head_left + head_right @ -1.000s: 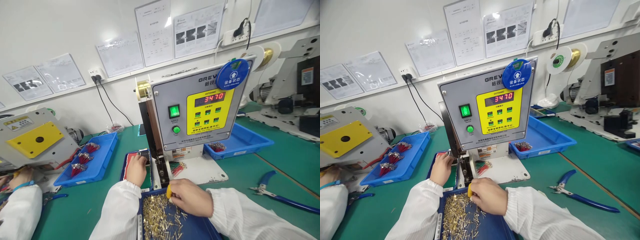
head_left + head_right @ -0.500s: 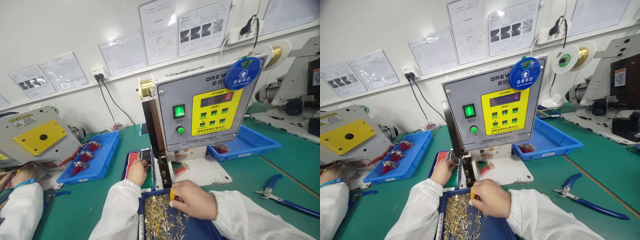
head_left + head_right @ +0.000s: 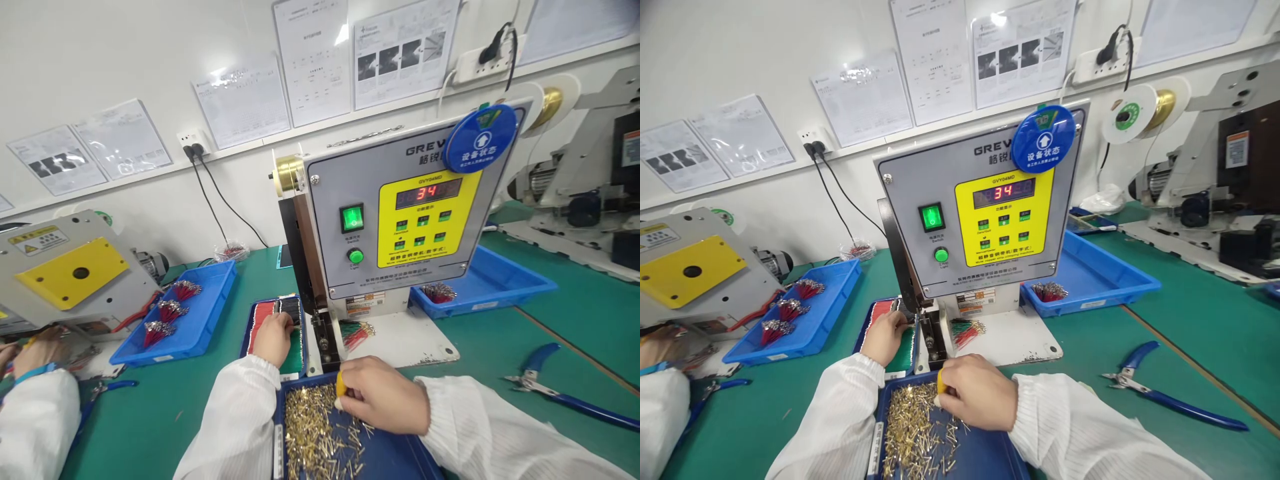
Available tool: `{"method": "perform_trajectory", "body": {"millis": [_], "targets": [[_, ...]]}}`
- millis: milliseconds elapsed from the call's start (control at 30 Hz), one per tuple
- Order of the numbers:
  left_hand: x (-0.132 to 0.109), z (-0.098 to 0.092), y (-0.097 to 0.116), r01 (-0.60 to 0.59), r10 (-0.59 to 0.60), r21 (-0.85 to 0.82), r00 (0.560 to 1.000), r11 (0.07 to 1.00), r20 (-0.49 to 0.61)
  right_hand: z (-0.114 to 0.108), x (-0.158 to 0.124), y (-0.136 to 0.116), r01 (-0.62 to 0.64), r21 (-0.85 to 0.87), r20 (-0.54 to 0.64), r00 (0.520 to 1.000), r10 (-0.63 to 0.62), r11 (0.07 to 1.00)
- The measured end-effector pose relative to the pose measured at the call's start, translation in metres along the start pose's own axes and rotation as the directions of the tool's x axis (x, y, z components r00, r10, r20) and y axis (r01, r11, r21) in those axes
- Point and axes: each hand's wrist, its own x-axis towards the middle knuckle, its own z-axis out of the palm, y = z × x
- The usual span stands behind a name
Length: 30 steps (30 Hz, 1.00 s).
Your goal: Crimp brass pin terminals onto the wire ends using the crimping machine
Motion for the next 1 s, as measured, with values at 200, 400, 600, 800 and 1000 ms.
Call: {"method": "perform_trajectory", "body": {"millis": [200, 400, 600, 800, 1000], "targets": [[0.004, 0.005, -0.001, 0.014, -0.012, 0.020, 0.995, 1.000, -0.101, 0.001, 0.000, 0.000, 0.013, -0.006, 0.003, 1.000, -0.013, 1.000], [0.013, 0.004, -0.002, 0.001, 0.005, 0.090, 0.998, 0.996, -0.065, 0.002, -0.001, 0.000, 0.012, -0.014, -0.006, 1.000, -0.012, 1.000], [0.014, 0.008, -0.004, -0.003, 0.008, 0.073, 0.997, 0.997, -0.072, -0.001, 0.000, -0.001, 0.005, -0.016, 0.010, 1.000, -0.005, 1.000], [0.012, 0.009, -0.006, -0.009, 0.011, 0.017, 0.995, 1.000, -0.095, -0.001, -0.001, -0.001, 0.001, -0.003, -0.006, 1.000, -0.001, 1.000], [0.014, 0.007, -0.007, -0.011, 0.010, -0.012, 0.997, 1.000, -0.081, 0.000, 0.000, -0.001, -0.009, -0.010, 0.000, 1.000, 0.009, 1.000]]}}
